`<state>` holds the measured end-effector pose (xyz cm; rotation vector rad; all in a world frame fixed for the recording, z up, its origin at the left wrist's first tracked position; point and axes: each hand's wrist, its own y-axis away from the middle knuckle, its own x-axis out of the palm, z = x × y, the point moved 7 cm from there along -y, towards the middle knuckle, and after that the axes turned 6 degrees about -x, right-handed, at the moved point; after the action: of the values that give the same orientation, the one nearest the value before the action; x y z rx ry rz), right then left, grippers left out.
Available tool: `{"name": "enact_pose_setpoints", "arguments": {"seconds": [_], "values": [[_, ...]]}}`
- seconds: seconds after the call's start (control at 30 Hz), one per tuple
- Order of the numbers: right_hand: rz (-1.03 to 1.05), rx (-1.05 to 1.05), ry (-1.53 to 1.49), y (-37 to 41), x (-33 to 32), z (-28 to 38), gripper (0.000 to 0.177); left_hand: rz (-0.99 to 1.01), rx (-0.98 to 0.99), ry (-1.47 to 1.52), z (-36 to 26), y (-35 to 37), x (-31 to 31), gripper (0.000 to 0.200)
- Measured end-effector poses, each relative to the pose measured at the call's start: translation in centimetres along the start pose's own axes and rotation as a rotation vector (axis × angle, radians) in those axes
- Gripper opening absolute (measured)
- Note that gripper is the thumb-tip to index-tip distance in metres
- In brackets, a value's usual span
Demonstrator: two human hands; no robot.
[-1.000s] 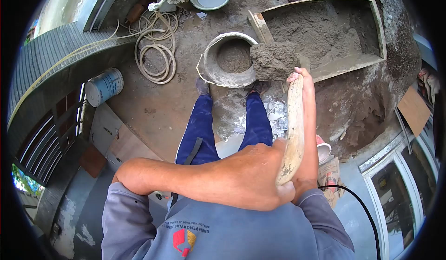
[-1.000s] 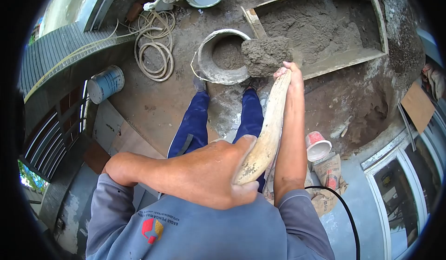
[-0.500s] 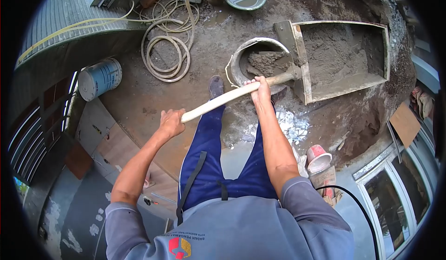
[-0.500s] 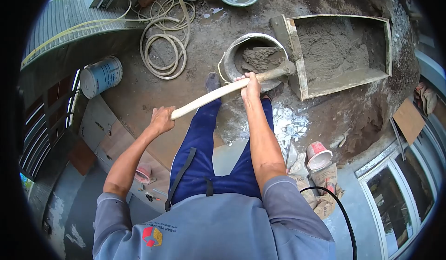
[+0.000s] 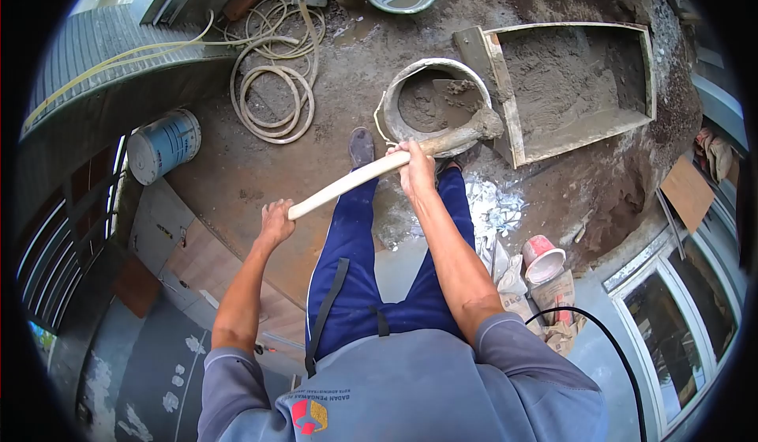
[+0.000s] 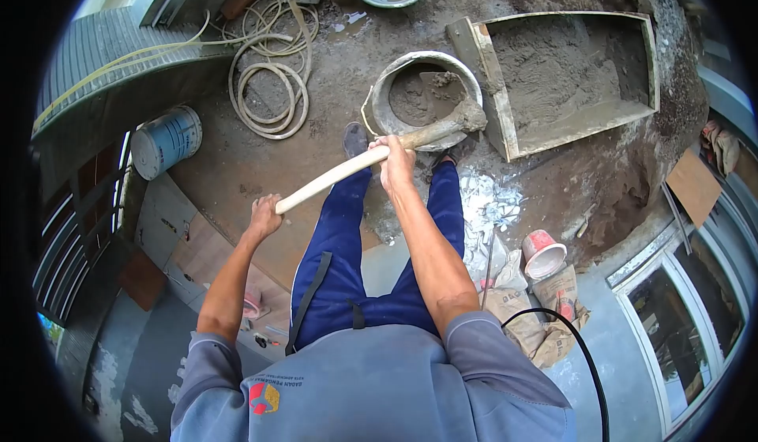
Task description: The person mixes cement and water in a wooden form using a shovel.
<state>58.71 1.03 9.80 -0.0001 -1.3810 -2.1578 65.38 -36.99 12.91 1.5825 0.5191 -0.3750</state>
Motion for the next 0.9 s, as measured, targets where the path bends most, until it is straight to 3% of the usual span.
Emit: {"name": "enact_pose_setpoints", "arguments": {"seconds": [0.1,0.13,0.23,0.3,0.5,0.63,0.77,0.9], "values": [[0.055,-0.010,-0.009,2.3,-1.0,5.9,0.011,-0.047,0.388,0.005,-7.8,7.2,-6.6,0.033],[0.079,-0.023,0.044,3.5,-1.1,8.7,0.012,-0.003,0.435,0.057,-10.2,9.2,-7.6,0.031],[0.036,-0.039,-0.035,5.2,-3.0,16.5,0.011,0.122,0.471,0.126,-19.7,14.6,-10.4,0.025],[-0.009,-0.112,-0.088,4.7,-4.9,22.7,0.009,0.208,0.391,0.248,-26.3,16.0,-10.8,0.026],[-0.149,-0.390,-0.024,-5.4,-11.6,44.9,0.012,0.051,0.613,0.286,-49.9,9.1,-11.0,0.026],[-0.109,-0.456,-0.005,-19.0,-15.7,56.9,0.014,0.026,0.571,0.274,-65.1,2.4,-12.7,0.027],[-0.121,-0.385,0.066,-31.9,-17.4,59.5,0.014,-0.025,0.499,0.268,-72.1,-3.9,-13.9,0.035],[-0.145,-0.243,0.129,-37.0,-17.2,50.1,0.014,0.042,0.343,0.268,-70.4,-5.1,-12.4,0.037]]}}
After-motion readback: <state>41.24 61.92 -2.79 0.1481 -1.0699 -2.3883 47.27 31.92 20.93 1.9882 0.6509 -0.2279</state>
